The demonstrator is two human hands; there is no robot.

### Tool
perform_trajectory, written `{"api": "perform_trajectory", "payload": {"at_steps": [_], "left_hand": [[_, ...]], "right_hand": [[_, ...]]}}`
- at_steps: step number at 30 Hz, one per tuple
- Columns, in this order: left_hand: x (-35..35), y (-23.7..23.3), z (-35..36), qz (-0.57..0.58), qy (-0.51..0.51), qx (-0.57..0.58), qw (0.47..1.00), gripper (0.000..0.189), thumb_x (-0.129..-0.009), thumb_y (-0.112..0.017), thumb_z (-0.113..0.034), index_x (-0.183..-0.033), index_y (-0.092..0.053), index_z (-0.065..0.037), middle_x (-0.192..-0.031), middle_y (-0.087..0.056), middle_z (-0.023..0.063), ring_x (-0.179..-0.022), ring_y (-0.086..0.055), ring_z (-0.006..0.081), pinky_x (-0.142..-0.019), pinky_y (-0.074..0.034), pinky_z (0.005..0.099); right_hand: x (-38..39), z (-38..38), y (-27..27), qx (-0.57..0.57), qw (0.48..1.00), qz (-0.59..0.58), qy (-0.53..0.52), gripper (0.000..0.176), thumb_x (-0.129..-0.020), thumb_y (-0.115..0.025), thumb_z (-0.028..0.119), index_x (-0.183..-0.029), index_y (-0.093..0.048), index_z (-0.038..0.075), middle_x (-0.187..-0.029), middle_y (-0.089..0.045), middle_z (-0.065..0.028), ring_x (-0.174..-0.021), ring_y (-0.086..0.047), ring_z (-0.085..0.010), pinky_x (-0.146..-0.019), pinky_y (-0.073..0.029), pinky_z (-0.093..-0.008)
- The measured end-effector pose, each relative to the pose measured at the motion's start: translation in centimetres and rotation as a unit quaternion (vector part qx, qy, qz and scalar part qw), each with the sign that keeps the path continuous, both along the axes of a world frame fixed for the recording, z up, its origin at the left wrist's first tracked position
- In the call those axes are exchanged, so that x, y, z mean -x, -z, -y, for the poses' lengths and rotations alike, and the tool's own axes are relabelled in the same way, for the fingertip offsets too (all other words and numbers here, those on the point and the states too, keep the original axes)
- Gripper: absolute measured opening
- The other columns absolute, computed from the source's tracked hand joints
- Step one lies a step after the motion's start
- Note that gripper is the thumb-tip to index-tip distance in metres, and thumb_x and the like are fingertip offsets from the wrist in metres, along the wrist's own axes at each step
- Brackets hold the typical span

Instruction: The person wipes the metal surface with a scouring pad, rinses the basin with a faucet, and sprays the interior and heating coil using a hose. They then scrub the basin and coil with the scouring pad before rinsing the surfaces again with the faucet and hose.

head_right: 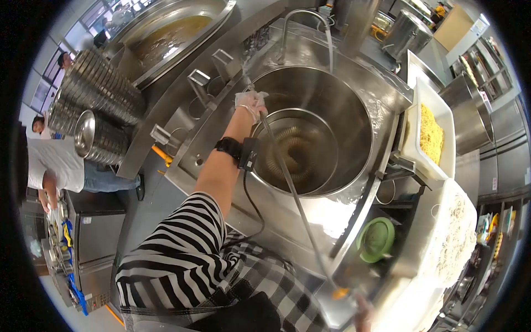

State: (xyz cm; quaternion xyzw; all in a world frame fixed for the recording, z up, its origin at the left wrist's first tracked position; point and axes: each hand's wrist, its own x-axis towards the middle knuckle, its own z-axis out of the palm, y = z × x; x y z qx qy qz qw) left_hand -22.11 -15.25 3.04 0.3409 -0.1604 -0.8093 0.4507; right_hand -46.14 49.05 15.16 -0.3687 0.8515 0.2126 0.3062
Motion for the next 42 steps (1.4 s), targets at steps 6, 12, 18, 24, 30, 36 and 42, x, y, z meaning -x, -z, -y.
{"api": "perform_trajectory", "payload": {"at_steps": [6,12,18,24,30,36,42], "left_hand": [[-5.8,-3.1,-8.0,0.089,-0.125,-0.068,0.986,0.016,-0.077,-0.043,-0.001,-0.086,-0.056,0.003,-0.048,-0.04,0.0021,-0.036,-0.033,0.0123,-0.034,-0.028,0.0288],[-11.7,0.3,-14.7,0.127,-0.164,-0.048,0.977,0.017,-0.079,-0.041,-0.004,-0.086,-0.055,0.002,-0.047,-0.036,0.0013,-0.036,-0.031,0.012,-0.034,-0.024,0.027],[-16.9,-0.1,-23.7,0.091,-0.172,-0.029,0.98,0.014,-0.075,-0.043,0.0,-0.075,-0.056,0.003,-0.052,-0.041,0.0053,-0.036,-0.034,0.0153,-0.033,-0.027,0.0335],[-18.3,-1.2,-30.2,0.068,-0.124,-0.097,0.985,0.018,-0.078,-0.042,-0.009,-0.083,-0.057,0.0,-0.049,-0.034,0.0019,-0.037,-0.03,0.0133,-0.036,-0.02,0.0301],[-14.3,-1.5,-32.6,0.073,0.032,-0.078,0.994,0.022,-0.079,-0.041,-0.012,-0.088,-0.053,0.003,-0.048,-0.033,-0.0008,-0.035,-0.027,0.0116,-0.036,-0.017,0.0273],[-9.3,-2.3,-33.5,0.057,0.067,-0.096,0.991,0.015,-0.076,-0.044,-0.008,-0.083,-0.054,0.001,-0.047,-0.031,-0.0027,-0.033,-0.025,0.0106,-0.034,-0.017,0.0258],[-1.9,-0.1,-36.7,0.048,0.103,-0.106,0.988,0.013,-0.073,-0.044,-0.006,-0.08,-0.053,0.0,-0.045,-0.029,-0.0018,-0.032,-0.025,0.011,-0.032,-0.015,0.0271]], "right_hand": [[0.7,-7.0,3.9,0.151,0.988,-0.003,-0.031,0.027,-0.082,-0.05,0.019,-0.105,-0.06,0.028,-0.07,-0.061,-0.0161,-0.071,-0.061,-0.0343,-0.064,-0.046,-0.0431],[1.8,-14.7,7.7,0.168,0.98,-0.044,-0.095,0.03,-0.078,-0.056,0.019,-0.106,-0.058,0.029,-0.069,-0.062,-0.0131,-0.068,-0.061,-0.0325,-0.062,-0.046,-0.0414],[0.8,-20.6,9.0,0.062,0.997,-0.018,-0.04,0.026,-0.073,-0.051,0.016,-0.098,-0.06,0.013,-0.087,-0.06,-0.0147,-0.083,-0.057,-0.0325,-0.072,-0.044,-0.0414],[2.4,-26.8,12.8,0.176,0.975,-0.028,-0.135,0.036,-0.077,-0.057,0.014,-0.111,-0.057,0.026,-0.081,-0.064,-0.0097,-0.074,-0.061,-0.0287,-0.065,-0.046,-0.0389],[3.1,-27.9,13.2,0.229,0.954,-0.025,-0.194,0.035,-0.077,-0.055,0.008,-0.11,-0.059,0.02,-0.085,-0.065,-0.0095,-0.074,-0.062,-0.0274,-0.065,-0.047,-0.0367],[1.8,-24.6,11.0,0.201,0.952,-0.098,-0.211,0.031,-0.08,-0.052,0.006,-0.105,-0.061,0.023,-0.079,-0.063,-0.0121,-0.071,-0.061,-0.0277,-0.063,-0.047,-0.0363],[2.2,-22.9,9.2,0.188,0.972,-0.064,-0.128,0.038,-0.076,-0.053,0.003,-0.107,-0.057,0.023,-0.079,-0.061,-0.0122,-0.073,-0.06,-0.0302,-0.064,-0.047,-0.0397]]}}
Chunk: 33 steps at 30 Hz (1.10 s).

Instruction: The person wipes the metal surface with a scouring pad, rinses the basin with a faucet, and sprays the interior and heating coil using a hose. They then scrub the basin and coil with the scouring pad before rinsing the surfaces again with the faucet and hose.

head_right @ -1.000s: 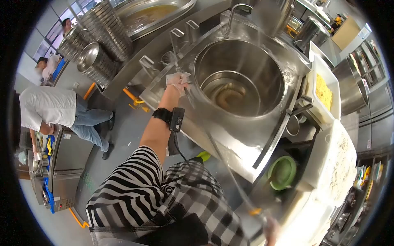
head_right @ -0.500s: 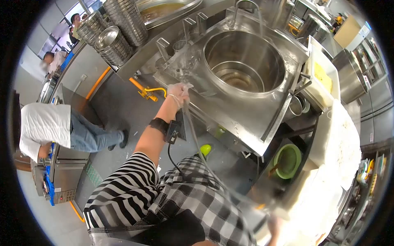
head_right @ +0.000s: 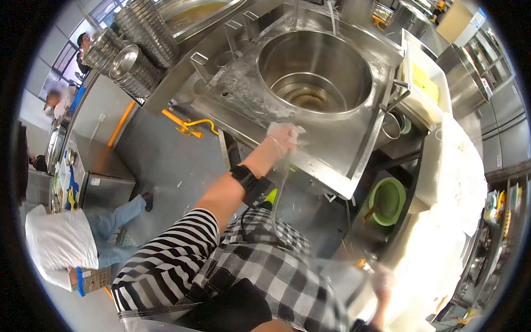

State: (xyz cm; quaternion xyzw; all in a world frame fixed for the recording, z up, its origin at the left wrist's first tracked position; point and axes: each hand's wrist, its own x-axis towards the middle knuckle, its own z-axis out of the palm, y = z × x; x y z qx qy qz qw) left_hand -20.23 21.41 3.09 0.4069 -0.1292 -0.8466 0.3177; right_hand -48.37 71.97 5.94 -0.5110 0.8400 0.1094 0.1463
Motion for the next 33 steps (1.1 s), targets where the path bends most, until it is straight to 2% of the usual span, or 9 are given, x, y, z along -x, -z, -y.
{"api": "perform_trajectory", "payload": {"at_steps": [5,7,8,11,17,23,26,29,33], "left_hand": [[4.8,0.1,-4.7,-0.003,0.156,0.047,0.987,0.001,-0.07,-0.052,-0.006,-0.071,-0.053,-0.006,-0.047,-0.03,-0.0014,-0.035,-0.03,0.0103,-0.034,-0.02,0.0268],[6.1,10.8,-3.6,0.184,0.287,0.467,0.816,0.008,-0.063,-0.058,-0.008,-0.065,-0.052,-0.011,-0.048,-0.03,-0.0023,-0.038,-0.033,0.0115,-0.036,-0.025,0.0282],[5.5,13.0,-3.4,0.221,0.166,0.585,0.763,0.009,-0.062,-0.058,-0.008,-0.065,-0.052,-0.012,-0.048,-0.035,-0.0024,-0.041,-0.039,0.0122,-0.039,-0.029,0.0292],[0.7,5.8,-2.8,0.496,0.269,0.615,0.551,0.003,-0.068,-0.054,-0.009,-0.068,-0.055,-0.012,-0.063,-0.058,0.001,-0.059,-0.058,0.0137,-0.048,-0.044,0.0322],[-10.3,-0.2,1.8,0.514,0.138,0.541,0.651,0.027,-0.08,-0.043,-0.016,-0.098,-0.062,-0.011,-0.064,-0.061,0.0054,-0.06,-0.06,0.0187,-0.056,-0.048,0.0294],[-22.2,0.0,11.5,0.211,0.014,0.289,0.934,0.024,-0.081,-0.042,-0.015,-0.079,-0.054,0.006,-0.051,-0.045,0.0054,-0.037,-0.034,0.0125,-0.033,-0.025,0.0292],[-28.5,-1.0,16.5,0.546,0.373,0.401,0.633,0.018,-0.077,-0.052,-0.018,-0.086,-0.061,-0.005,-0.075,-0.055,0.0056,-0.063,-0.048,0.0181,-0.053,-0.038,0.0322],[-33.0,-1.3,20.1,0.689,0.61,0.372,0.124,0.022,-0.073,-0.062,-0.022,-0.093,-0.067,-0.015,-0.098,-0.064,0.0058,-0.089,-0.062,0.0238,-0.073,-0.051,0.0353],[-37.0,-0.5,23.9,0.726,0.526,0.425,0.127,0.009,-0.068,-0.066,-0.02,-0.076,-0.065,-0.015,-0.082,-0.064,-0.0003,-0.081,-0.061,0.0209,-0.064,-0.049,0.0292]], "right_hand": [[-0.3,0.9,-2.2,0.077,0.992,0.096,-0.027,0.037,-0.075,-0.052,-0.001,-0.108,-0.059,0.016,-0.088,-0.063,-0.0116,-0.081,-0.061,-0.0284,-0.072,-0.047,-0.0365],[-0.6,1.4,-2.9,0.055,0.992,0.115,-0.002,0.039,-0.075,-0.051,-0.002,-0.108,-0.06,0.016,-0.091,-0.063,-0.0119,-0.082,-0.061,-0.0278,-0.072,-0.047,-0.0367],[-0.7,1.5,-3.0,0.055,0.992,0.116,-0.002,0.039,-0.075,-0.051,-0.002,-0.108,-0.06,0.016,-0.091,-0.063,-0.0119,-0.082,-0.061,-0.0278,-0.072,-0.047,-0.0367],[-0.7,2.2,-3.2,0.018,0.995,0.098,0.012,0.039,-0.075,-0.051,-0.001,-0.108,-0.06,0.018,-0.088,-0.063,-0.0128,-0.08,-0.061,-0.0291,-0.07,-0.047,-0.0371],[-1.6,5.8,-3.7,0.011,0.996,0.083,0.005,0.033,-0.076,-0.055,0.007,-0.105,-0.06,0.021,-0.075,-0.062,-0.0148,-0.071,-0.061,-0.0325,-0.065,-0.047,-0.04],[-3.7,10.4,-6.4,0.011,0.997,0.05,-0.051,0.036,-0.072,-0.06,0.013,-0.107,-0.058,0.02,-0.075,-0.062,-0.0156,-0.072,-0.061,-0.033,-0.065,-0.048,-0.0416],[-6.8,13.9,-9.5,-0.031,0.997,0.064,-0.018,0.043,-0.069,-0.062,0.016,-0.111,-0.056,0.021,-0.079,-0.063,-0.0164,-0.075,-0.061,-0.0333,-0.067,-0.048,-0.0415],[-9.6,16.4,-10.9,-0.021,0.998,0.045,-0.048,0.046,-0.068,-0.063,0.016,-0.113,-0.055,0.023,-0.079,-0.063,-0.0149,-0.076,-0.061,-0.033,-0.068,-0.048,-0.0411],[-15.4,23.1,-14.3,-0.15,0.988,0.038,0.002,0.051,-0.071,-0.063,0.024,-0.12,-0.049,0.027,-0.084,-0.064,-0.0133,-0.079,-0.061,-0.0312,-0.07,-0.048,-0.0406]]}}
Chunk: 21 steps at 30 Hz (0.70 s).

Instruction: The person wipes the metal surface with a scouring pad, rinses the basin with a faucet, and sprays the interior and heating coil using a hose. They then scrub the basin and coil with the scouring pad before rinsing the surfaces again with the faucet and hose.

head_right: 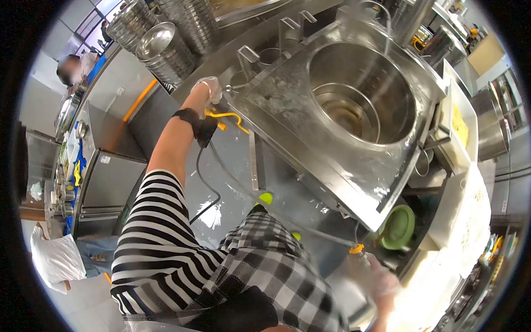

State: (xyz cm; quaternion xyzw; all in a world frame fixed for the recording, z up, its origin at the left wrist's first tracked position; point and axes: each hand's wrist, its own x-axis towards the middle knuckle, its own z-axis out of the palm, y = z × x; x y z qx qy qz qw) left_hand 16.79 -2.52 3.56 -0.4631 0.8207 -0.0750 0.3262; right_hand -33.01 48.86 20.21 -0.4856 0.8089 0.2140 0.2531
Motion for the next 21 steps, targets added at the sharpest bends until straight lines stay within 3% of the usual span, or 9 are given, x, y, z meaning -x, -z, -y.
{"api": "perform_trajectory", "payload": {"at_steps": [1,4,6,10,11,12,16,21], "left_hand": [[-0.4,0.2,1.3,-0.02,-0.055,-0.012,0.998,0.011,-0.066,-0.067,-0.019,-0.077,-0.066,-0.015,-0.085,-0.064,0.0,-0.082,-0.061,0.0203,-0.065,-0.049,0.0299],[3.0,-6.9,-0.1,-0.032,-0.139,-0.04,0.989,0.02,-0.064,-0.066,-0.012,-0.084,-0.068,-0.013,-0.093,-0.065,0.0021,-0.086,-0.062,0.0217,-0.067,-0.052,0.0355],[4.2,-10.2,-0.4,-0.133,-0.258,-0.045,0.956,0.024,-0.066,-0.064,-0.011,-0.09,-0.067,-0.009,-0.093,-0.065,0.0059,-0.086,-0.063,0.0253,-0.068,-0.052,0.038],[2.7,-9.0,2.3,-0.191,-0.215,-0.04,0.957,0.025,-0.07,-0.061,-0.012,-0.094,-0.067,-0.014,-0.096,-0.065,0.0077,-0.087,-0.063,0.0268,-0.073,-0.052,0.0354],[2.6,-9.5,2.3,-0.194,-0.223,-0.052,0.954,0.024,-0.069,-0.063,-0.01,-0.093,-0.067,-0.009,-0.095,-0.065,0.0096,-0.087,-0.063,0.0279,-0.071,-0.052,0.0363],[2.4,-9.6,2.5,-0.196,-0.232,-0.063,0.951,0.024,-0.067,-0.064,-0.008,-0.091,-0.066,-0.004,-0.094,-0.065,0.0115,-0.086,-0.063,0.0291,-0.069,-0.053,0.0373],[1.0,-6.2,4.6,-0.189,-0.177,-0.101,0.961,0.026,-0.066,-0.065,-0.007,-0.092,-0.066,-0.004,-0.094,-0.064,0.0123,-0.086,-0.063,0.0304,-0.07,-0.053,0.0374],[1.6,-8.1,4.2,-0.193,-0.172,-0.124,0.958,0.023,-0.066,-0.067,-0.008,-0.089,-0.066,-0.003,-0.09,-0.065,0.0121,-0.083,-0.063,0.0301,-0.068,-0.052,0.0365]], "right_hand": [[-1.6,2.1,-0.8,-0.065,0.998,-0.014,0.009,0.054,-0.072,-0.061,0.027,-0.124,-0.045,0.029,-0.088,-0.064,-0.0132,-0.081,-0.062,-0.0301,-0.071,-0.049,-0.041],[-3.7,4.6,-0.4,-0.077,0.997,-0.02,0.017,0.057,-0.072,-0.06,0.027,-0.126,-0.042,0.03,-0.09,-0.064,-0.0128,-0.084,-0.061,-0.0295,-0.072,-0.049,-0.04],[-4.9,6.0,0.3,-0.078,0.996,-0.034,0.016,0.058,-0.071,-0.06,0.027,-0.126,-0.042,0.03,-0.091,-0.064,-0.0126,-0.084,-0.061,-0.0289,-0.073,-0.049,-0.0392],[-7.9,8.6,0.5,-0.088,0.993,-0.054,0.054,0.061,-0.07,-0.06,0.027,-0.127,-0.041,0.028,-0.093,-0.064,-0.0124,-0.085,-0.062,-0.0277,-0.074,-0.049,-0.0371],[-3.5,5.3,4.3,-0.079,0.995,-0.03,0.048,0.061,-0.07,-0.061,0.026,-0.128,-0.041,0.027,-0.093,-0.064,-0.0119,-0.084,-0.062,-0.0273,-0.074,-0.049,-0.0374],[-3.9,5.8,4.0,-0.082,0.995,-0.033,0.048,0.061,-0.07,-0.061,0.026,-0.128,-0.041,0.027,-0.093,-0.064,-0.0119,-0.084,-0.062,-0.0273,-0.074,-0.049,-0.0374],[-6.1,8.5,2.8,-0.115,0.99,-0.06,0.062,0.06,-0.07,-0.062,0.026,-0.126,-0.042,0.022,-0.092,-0.063,-0.0127,-0.083,-0.061,-0.0285,-0.073,-0.049,-0.0386],[-10.1,12.4,0.1,-0.09,0.992,-0.027,0.084,0.057,-0.07,-0.062,0.026,-0.124,-0.043,0.02,-0.092,-0.063,-0.015,-0.085,-0.061,-0.0306,-0.073,-0.048,-0.0404]]}}
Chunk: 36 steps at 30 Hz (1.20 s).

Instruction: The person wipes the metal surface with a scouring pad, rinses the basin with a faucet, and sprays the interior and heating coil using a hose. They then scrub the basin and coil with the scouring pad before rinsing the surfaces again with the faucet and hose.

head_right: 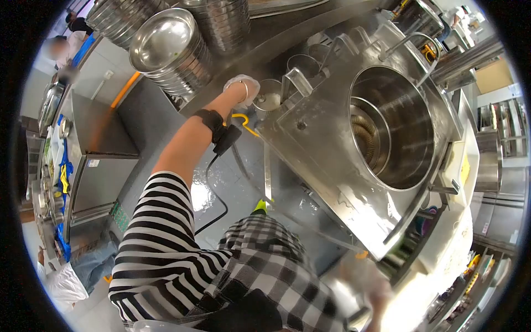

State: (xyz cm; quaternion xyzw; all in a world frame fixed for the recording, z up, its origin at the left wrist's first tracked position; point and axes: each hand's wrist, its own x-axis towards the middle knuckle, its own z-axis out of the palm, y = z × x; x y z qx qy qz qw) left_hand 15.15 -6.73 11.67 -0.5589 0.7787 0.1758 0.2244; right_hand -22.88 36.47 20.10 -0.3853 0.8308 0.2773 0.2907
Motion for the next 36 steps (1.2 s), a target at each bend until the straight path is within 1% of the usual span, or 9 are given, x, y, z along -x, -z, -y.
{"api": "perform_trajectory", "payload": {"at_steps": [7,12,14,19,21,25,28,30,36], "left_hand": [[-0.6,-0.4,0.4,0.061,0.087,-0.011,0.994,0.022,-0.065,-0.067,-0.008,-0.087,-0.066,-0.003,-0.087,-0.066,0.011,-0.078,-0.063,0.0248,-0.069,-0.052,0.0349],[-1.9,2.0,0.5,0.02,-0.037,0.028,0.999,0.018,-0.074,-0.059,-0.017,-0.086,-0.067,-0.006,-0.086,-0.066,0.012,-0.076,-0.063,0.0248,-0.068,-0.05,0.0363],[-1.4,1.5,-0.2,0.079,0.084,0.059,0.992,0.02,-0.074,-0.057,-0.014,-0.089,-0.066,-0.004,-0.092,-0.065,0.0129,-0.08,-0.063,0.029,-0.068,-0.052,0.0382],[-2.8,3.8,-0.5,-0.014,-0.071,0.061,0.996,0.023,-0.069,-0.058,-0.011,-0.09,-0.066,-0.004,-0.089,-0.064,0.0138,-0.082,-0.063,0.0308,-0.07,-0.051,0.0366],[-2.1,1.4,-3.4,0.117,0.22,0.09,0.964,0.028,-0.068,-0.058,-0.01,-0.095,-0.064,-0.007,-0.089,-0.064,0.0136,-0.082,-0.062,0.0314,-0.071,-0.05,0.0385],[4.5,-3.0,-9.6,0.01,0.081,0.069,0.994,0.031,-0.067,-0.059,-0.012,-0.098,-0.062,-0.01,-0.089,-0.063,0.0132,-0.083,-0.061,0.0303,-0.074,-0.049,0.0389],[7.7,-0.7,-9.1,-0.166,0.306,0.34,0.874,0.027,-0.068,-0.061,-0.014,-0.094,-0.063,-0.01,-0.089,-0.063,0.0113,-0.087,-0.06,0.0288,-0.077,-0.049,0.0362],[13.6,-3.8,-8.4,0.004,0.354,0.273,0.895,0.028,-0.068,-0.06,-0.013,-0.095,-0.063,-0.009,-0.092,-0.063,0.0113,-0.086,-0.06,0.0286,-0.076,-0.049,0.0368],[28.0,-5.2,-5.3,0.001,0.347,0.292,0.891,0.022,-0.065,-0.065,-0.016,-0.085,-0.066,-0.006,-0.083,-0.063,0.014,-0.08,-0.062,0.0282,-0.072,-0.05,0.036]], "right_hand": [[-0.5,0.9,-0.3,-0.001,1.0,-0.001,-0.005,0.055,-0.072,-0.062,0.026,-0.124,-0.043,0.022,-0.099,-0.061,-0.0141,-0.091,-0.059,-0.032,-0.077,-0.046,-0.0417],[1.1,0.0,0.1,0.002,0.999,0.044,-0.007,0.055,-0.076,-0.06,0.027,-0.127,-0.04,0.031,-0.099,-0.062,-0.0118,-0.095,-0.059,-0.0295,-0.078,-0.048,-0.0414],[1.9,-1.2,0.4,0.021,0.999,0.042,0.011,0.05,-0.076,-0.058,0.028,-0.123,-0.042,0.031,-0.097,-0.062,-0.0102,-0.093,-0.059,-0.0284,-0.078,-0.048,-0.0412],[4.9,-5.8,2.8,0.039,0.997,0.059,0.04,0.048,-0.073,-0.059,0.023,-0.119,-0.046,0.028,-0.084,-0.063,-0.0108,-0.081,-0.06,-0.0309,-0.073,-0.047,-0.0411],[6.0,-8.1,3.6,0.053,0.995,0.065,0.045,0.047,-0.073,-0.059,0.022,-0.118,-0.048,0.027,-0.083,-0.063,-0.0113,-0.08,-0.06,-0.0308,-0.071,-0.047,-0.0407],[10.0,-13.6,5.4,0.1,0.992,0.07,0.021,0.043,-0.074,-0.057,0.019,-0.115,-0.051,0.027,-0.082,-0.062,-0.013,-0.078,-0.06,-0.0308,-0.069,-0.047,-0.0397],[12.6,-19.1,6.4,0.129,0.988,0.081,-0.004,0.044,-0.078,-0.054,0.02,-0.121,-0.048,0.03,-0.08,-0.063,-0.0138,-0.073,-0.062,-0.0299,-0.065,-0.047,-0.0408],[14.2,-21.2,7.1,0.136,0.988,0.068,-0.014,0.043,-0.079,-0.052,0.019,-0.121,-0.049,0.029,-0.08,-0.063,-0.0143,-0.073,-0.062,-0.0299,-0.064,-0.047,-0.0405],[17.5,-22.7,7.6,0.126,0.989,0.021,-0.076,0.043,-0.082,-0.043,0.012,-0.122,-0.049,0.026,-0.077,-0.062,-0.0132,-0.068,-0.06,-0.0285,-0.062,-0.047,-0.0387]]}}
